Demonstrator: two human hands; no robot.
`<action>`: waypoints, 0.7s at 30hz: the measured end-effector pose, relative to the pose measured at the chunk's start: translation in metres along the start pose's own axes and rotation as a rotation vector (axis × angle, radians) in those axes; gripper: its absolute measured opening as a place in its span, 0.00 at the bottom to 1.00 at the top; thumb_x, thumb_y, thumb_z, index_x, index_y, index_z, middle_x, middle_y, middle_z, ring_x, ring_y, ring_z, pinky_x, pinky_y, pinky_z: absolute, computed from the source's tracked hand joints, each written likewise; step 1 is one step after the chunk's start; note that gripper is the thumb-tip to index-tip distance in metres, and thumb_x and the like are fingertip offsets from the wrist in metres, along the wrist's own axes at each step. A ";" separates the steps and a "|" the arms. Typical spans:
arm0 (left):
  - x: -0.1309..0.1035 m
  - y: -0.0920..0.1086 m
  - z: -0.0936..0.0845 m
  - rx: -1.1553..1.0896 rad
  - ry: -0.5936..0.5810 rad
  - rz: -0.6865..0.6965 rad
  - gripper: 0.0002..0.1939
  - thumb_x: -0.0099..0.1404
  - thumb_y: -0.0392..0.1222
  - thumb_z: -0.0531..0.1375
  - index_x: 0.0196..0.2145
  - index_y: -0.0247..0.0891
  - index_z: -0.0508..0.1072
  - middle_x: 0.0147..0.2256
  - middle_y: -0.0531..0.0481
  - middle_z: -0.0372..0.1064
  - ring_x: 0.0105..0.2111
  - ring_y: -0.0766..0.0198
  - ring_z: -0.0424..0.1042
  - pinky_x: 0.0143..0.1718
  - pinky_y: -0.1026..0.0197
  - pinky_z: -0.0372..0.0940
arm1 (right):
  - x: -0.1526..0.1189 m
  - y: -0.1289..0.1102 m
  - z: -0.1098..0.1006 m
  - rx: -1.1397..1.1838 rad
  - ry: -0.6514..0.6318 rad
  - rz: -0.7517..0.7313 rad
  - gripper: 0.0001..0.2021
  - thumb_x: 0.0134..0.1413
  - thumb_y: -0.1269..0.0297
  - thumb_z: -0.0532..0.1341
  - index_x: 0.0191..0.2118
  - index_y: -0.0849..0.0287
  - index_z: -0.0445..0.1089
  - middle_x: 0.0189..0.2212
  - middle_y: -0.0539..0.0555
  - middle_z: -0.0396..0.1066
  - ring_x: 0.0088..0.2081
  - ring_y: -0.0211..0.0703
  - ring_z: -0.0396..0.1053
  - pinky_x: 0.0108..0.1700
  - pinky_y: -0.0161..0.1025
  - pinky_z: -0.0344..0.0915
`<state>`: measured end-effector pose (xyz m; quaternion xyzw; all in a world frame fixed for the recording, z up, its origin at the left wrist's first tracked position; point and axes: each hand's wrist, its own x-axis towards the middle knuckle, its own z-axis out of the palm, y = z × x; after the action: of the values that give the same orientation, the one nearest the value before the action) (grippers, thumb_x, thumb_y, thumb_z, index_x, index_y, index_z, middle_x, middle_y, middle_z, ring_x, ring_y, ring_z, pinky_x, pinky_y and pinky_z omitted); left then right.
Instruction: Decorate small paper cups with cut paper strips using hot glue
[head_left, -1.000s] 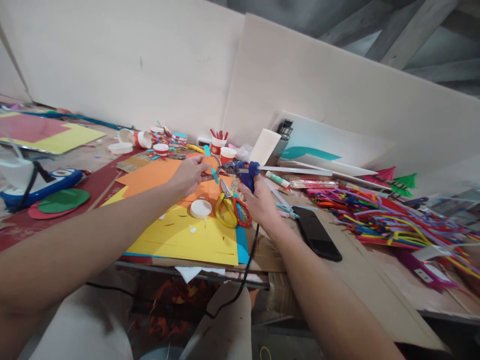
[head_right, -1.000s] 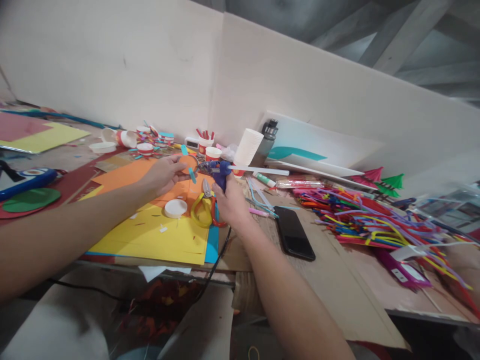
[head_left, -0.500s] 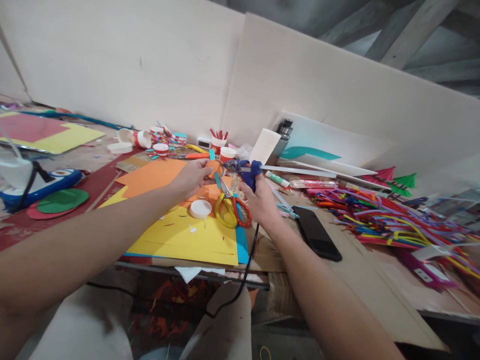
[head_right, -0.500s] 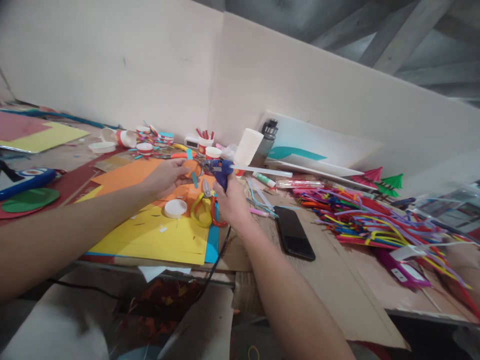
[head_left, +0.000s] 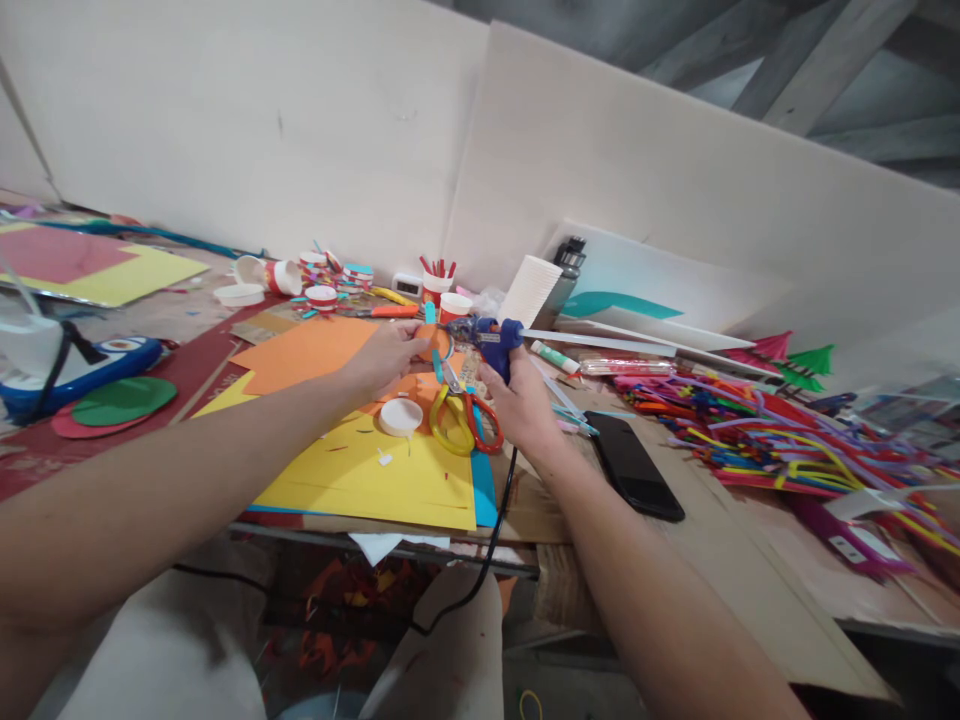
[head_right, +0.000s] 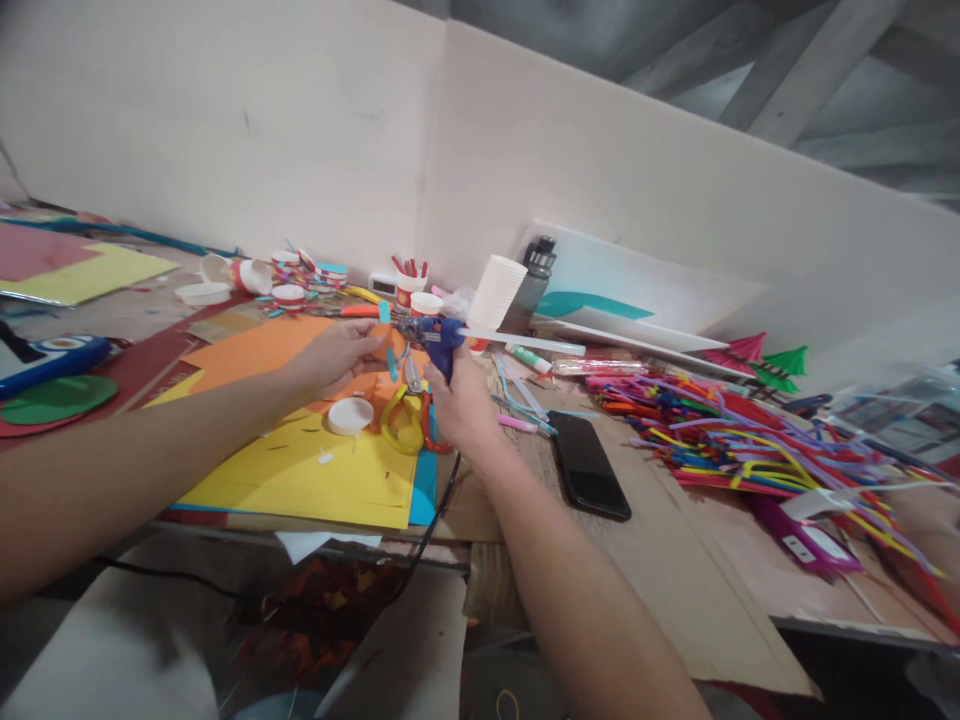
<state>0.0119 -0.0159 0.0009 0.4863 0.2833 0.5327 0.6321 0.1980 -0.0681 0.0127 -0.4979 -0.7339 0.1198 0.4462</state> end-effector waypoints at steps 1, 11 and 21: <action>0.000 0.000 0.000 -0.001 -0.003 0.000 0.03 0.57 0.30 0.62 0.31 0.33 0.72 0.26 0.53 0.69 0.26 0.67 0.71 0.38 0.56 0.73 | 0.000 -0.001 0.000 -0.004 0.001 0.000 0.13 0.56 0.65 0.56 0.47 0.58 0.66 0.45 0.60 0.73 0.46 0.52 0.70 0.51 0.51 0.67; 0.001 -0.003 -0.001 0.013 -0.001 0.017 0.04 0.57 0.31 0.61 0.32 0.33 0.72 0.29 0.51 0.71 0.27 0.67 0.73 0.38 0.56 0.73 | 0.000 -0.004 -0.001 -0.023 -0.005 0.032 0.13 0.56 0.64 0.55 0.47 0.58 0.65 0.42 0.59 0.73 0.43 0.52 0.71 0.49 0.50 0.67; 0.000 0.006 -0.001 0.017 0.061 0.054 0.04 0.57 0.30 0.59 0.32 0.32 0.72 0.30 0.49 0.73 0.31 0.65 0.74 0.42 0.53 0.73 | -0.001 0.004 -0.001 -0.072 0.002 0.046 0.15 0.56 0.62 0.56 0.49 0.57 0.64 0.37 0.58 0.73 0.38 0.51 0.71 0.43 0.49 0.67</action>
<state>0.0086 -0.0156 0.0059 0.4825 0.2938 0.5616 0.6046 0.2015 -0.0675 0.0104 -0.5305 -0.7257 0.1031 0.4257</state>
